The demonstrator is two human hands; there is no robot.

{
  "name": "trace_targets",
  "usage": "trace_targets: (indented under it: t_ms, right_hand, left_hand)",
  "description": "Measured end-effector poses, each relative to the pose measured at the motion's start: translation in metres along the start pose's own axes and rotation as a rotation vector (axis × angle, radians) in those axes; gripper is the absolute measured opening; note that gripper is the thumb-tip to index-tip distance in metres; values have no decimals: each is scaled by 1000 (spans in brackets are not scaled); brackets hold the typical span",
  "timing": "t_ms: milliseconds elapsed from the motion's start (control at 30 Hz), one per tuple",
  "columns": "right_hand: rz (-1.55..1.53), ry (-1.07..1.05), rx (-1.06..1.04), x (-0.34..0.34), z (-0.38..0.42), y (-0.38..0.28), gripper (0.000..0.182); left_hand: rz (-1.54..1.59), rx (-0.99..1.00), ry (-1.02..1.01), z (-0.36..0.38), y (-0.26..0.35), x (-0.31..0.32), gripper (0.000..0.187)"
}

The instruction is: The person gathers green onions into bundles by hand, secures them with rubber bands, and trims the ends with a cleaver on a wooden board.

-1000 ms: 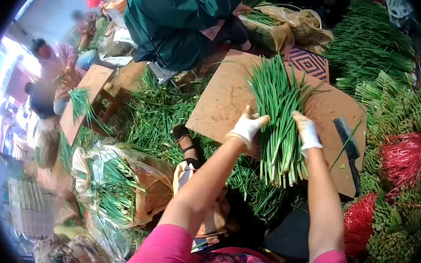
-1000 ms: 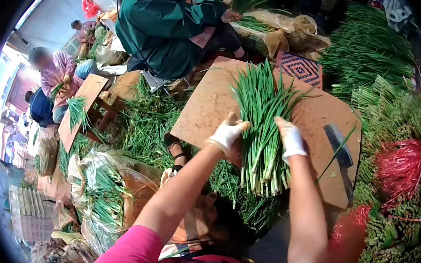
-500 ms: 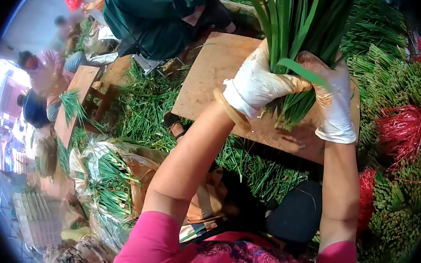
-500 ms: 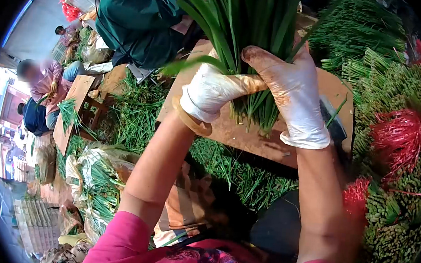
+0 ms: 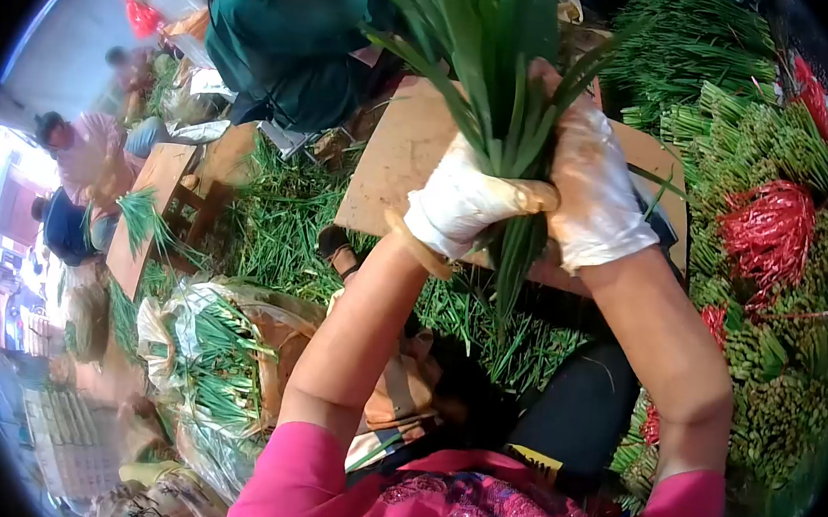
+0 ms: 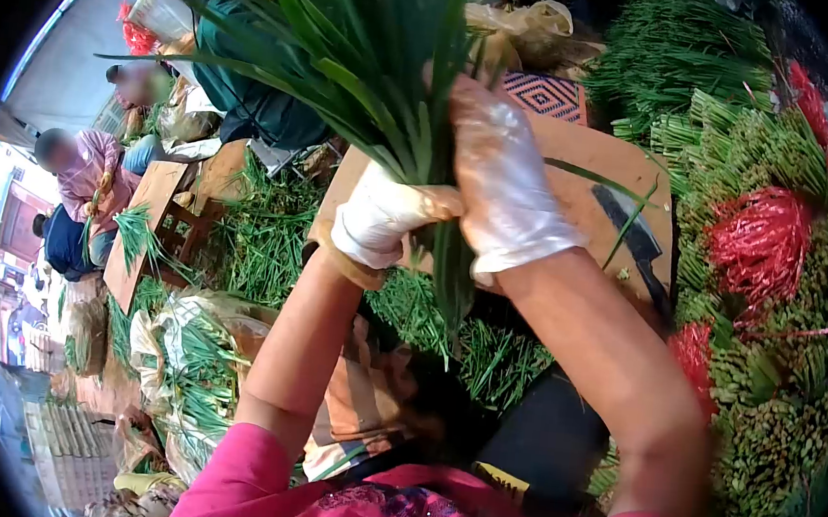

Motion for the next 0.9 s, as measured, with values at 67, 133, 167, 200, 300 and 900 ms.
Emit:
trace_targets:
  t_ms: [67,133,167,200,300,900]
  right_hand:
    - [303,-20,-17,19,15,-5,25]
    - [434,-319,143,31,18,-8,36]
    - [657,-431,164,36,24,-16,41]
    - [836,-533,-216,32,23,-20,46]
    - [552,-379,-390,10,26,-25,44]
    - [463,-328,175,-39,221,1,35]
  left_hand:
    - [1,-136,87,13,5,-11,70]
    - [91,-162,265,34,-5,-23,54]
    - [158,-172,372,45,-12,-31,48]
    - [259,-308,463,68,-4,-29,40]
    - [684,-285,140,111,-19,-76,40]
    - [697,192,331,270,72,-84,75]
Point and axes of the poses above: each hand's wrist, its own z-axis away from the middle knuckle, its own x-axis out of the palm, y = z × x, the point moved 1 cm from there along -z, towards the middle knuckle, and after that the axes turned 8 degrees about y, right-handed, at the moved point
